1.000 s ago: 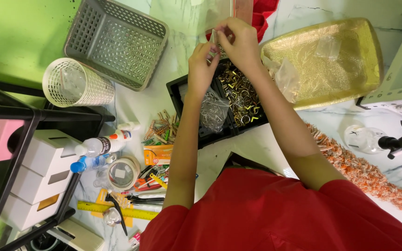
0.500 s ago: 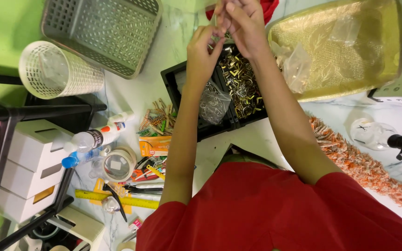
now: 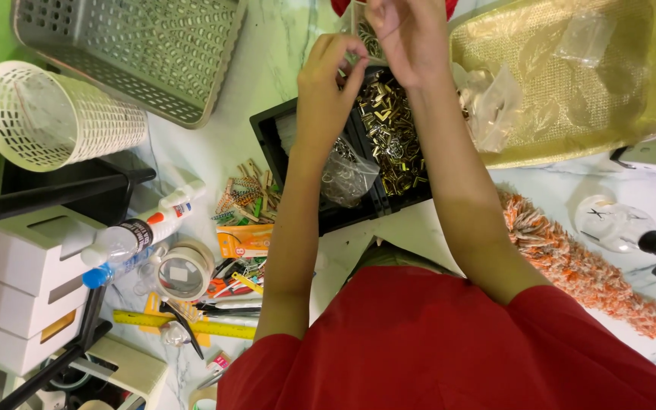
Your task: The person is picking up small gold-colored metal rings from a storage box and placing them into a small clear plastic bag.
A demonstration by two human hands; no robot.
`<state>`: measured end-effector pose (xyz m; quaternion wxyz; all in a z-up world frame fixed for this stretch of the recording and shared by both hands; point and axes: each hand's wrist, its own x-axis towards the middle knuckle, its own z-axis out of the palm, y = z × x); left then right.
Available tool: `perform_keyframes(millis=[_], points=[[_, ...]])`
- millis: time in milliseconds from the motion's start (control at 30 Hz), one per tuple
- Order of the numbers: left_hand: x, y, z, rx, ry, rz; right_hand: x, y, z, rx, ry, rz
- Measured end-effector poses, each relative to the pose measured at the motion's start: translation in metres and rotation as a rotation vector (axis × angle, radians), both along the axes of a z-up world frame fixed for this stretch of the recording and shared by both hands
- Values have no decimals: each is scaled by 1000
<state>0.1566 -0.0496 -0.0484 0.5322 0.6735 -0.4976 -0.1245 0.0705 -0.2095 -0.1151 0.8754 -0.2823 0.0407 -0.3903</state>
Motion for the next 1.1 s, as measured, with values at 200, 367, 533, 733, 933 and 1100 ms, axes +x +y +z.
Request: perform_keyframes(millis=[200,367,533,733,933,1100], points=[[-2,0,-1,14,-32,-20,-17,22,25,-104,68,24],[-2,1,0,8,-51,-16,-31,40,33,-94,33,42],[-3,2,-2,-1,-32,-33,-52,57,12,-76,39,76],[-7,7,8,2,-27,-35,-75,77,18,-43,109,123],[-12,15,23,3,-83,-58,-83,80,22,-97,109,149],[-23,16,28,30,-62,-102,-87,78,32,-121,73,157]])
